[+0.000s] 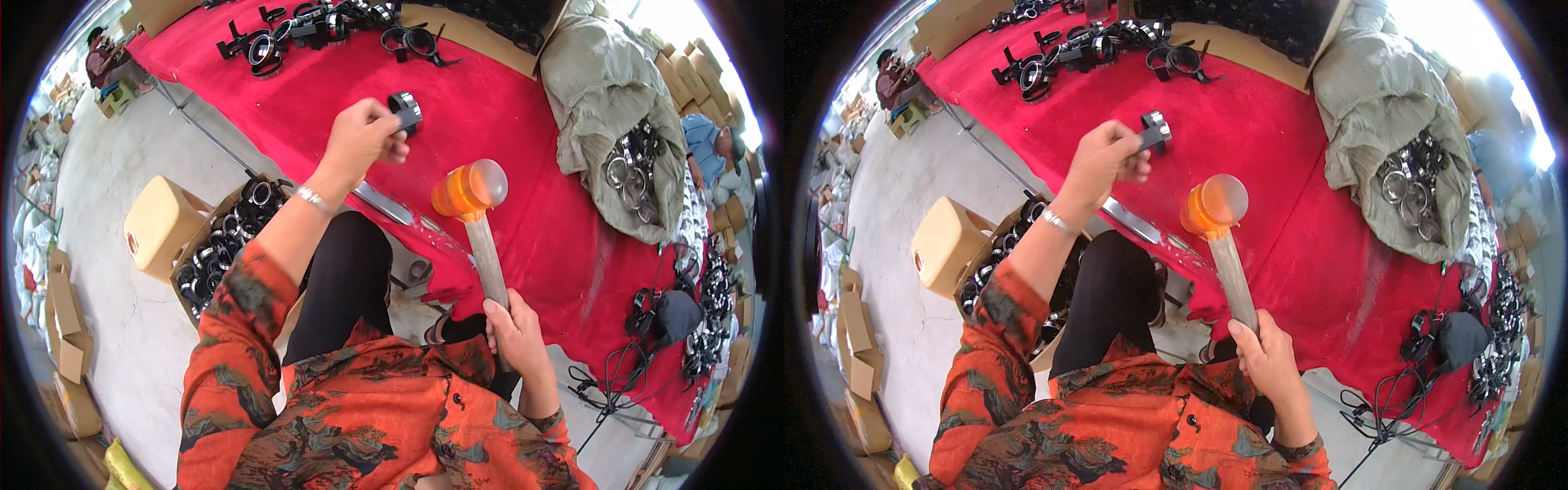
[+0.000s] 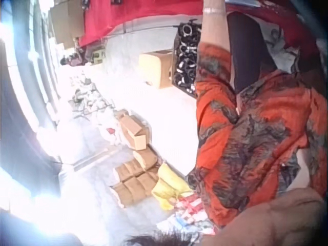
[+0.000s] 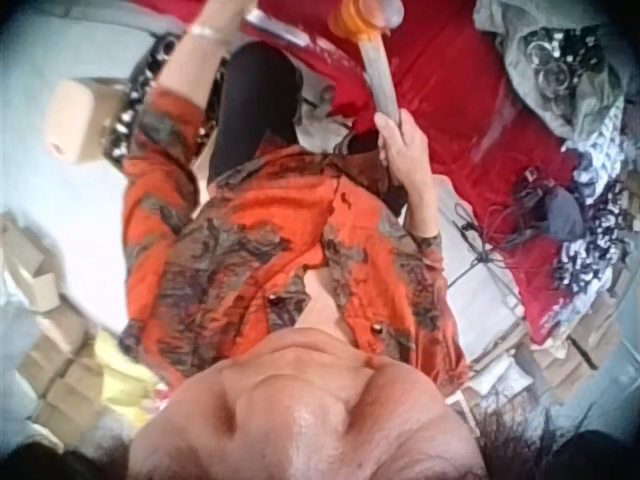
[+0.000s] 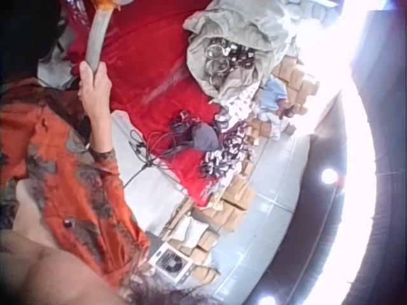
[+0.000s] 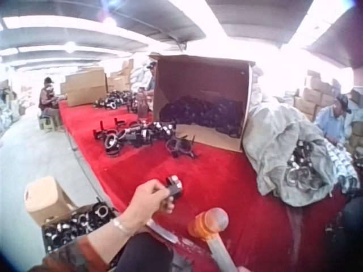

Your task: Using a mallet to assemble metal rings onto fixtures at a workstation.

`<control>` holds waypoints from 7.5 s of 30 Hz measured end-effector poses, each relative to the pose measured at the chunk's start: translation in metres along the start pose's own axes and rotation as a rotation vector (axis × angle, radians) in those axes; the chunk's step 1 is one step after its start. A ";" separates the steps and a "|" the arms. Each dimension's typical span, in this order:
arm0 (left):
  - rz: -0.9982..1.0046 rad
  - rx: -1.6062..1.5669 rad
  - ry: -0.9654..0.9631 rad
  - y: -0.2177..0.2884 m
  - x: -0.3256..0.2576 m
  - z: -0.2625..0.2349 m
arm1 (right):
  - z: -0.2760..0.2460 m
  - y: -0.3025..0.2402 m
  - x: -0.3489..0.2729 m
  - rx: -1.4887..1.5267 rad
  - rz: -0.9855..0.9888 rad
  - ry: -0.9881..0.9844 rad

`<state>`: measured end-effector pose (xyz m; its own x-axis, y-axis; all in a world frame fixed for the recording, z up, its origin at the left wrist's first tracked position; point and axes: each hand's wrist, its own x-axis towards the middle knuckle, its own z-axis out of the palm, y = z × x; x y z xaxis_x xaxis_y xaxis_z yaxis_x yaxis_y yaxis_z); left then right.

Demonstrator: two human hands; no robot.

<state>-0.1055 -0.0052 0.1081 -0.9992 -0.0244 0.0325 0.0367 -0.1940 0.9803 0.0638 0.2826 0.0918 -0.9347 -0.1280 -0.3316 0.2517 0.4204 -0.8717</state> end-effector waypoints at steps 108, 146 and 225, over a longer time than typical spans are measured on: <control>-0.087 0.157 -0.031 -0.089 -0.103 -0.028 | 0.015 -0.028 -0.004 -0.606 -0.317 0.091; 0.120 0.271 0.125 -0.085 -0.134 -0.029 | 0.000 -0.098 0.063 -0.290 0.016 -0.006; 0.236 1.182 0.685 0.045 0.285 -0.420 | -0.071 -0.047 0.054 0.524 0.486 0.044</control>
<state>-0.3810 -0.4330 0.0798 -0.7510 -0.4780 0.4554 -0.1782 0.8109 0.5574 -0.0164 0.3197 0.1408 -0.6928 0.0050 -0.7211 0.7192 -0.0671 -0.6915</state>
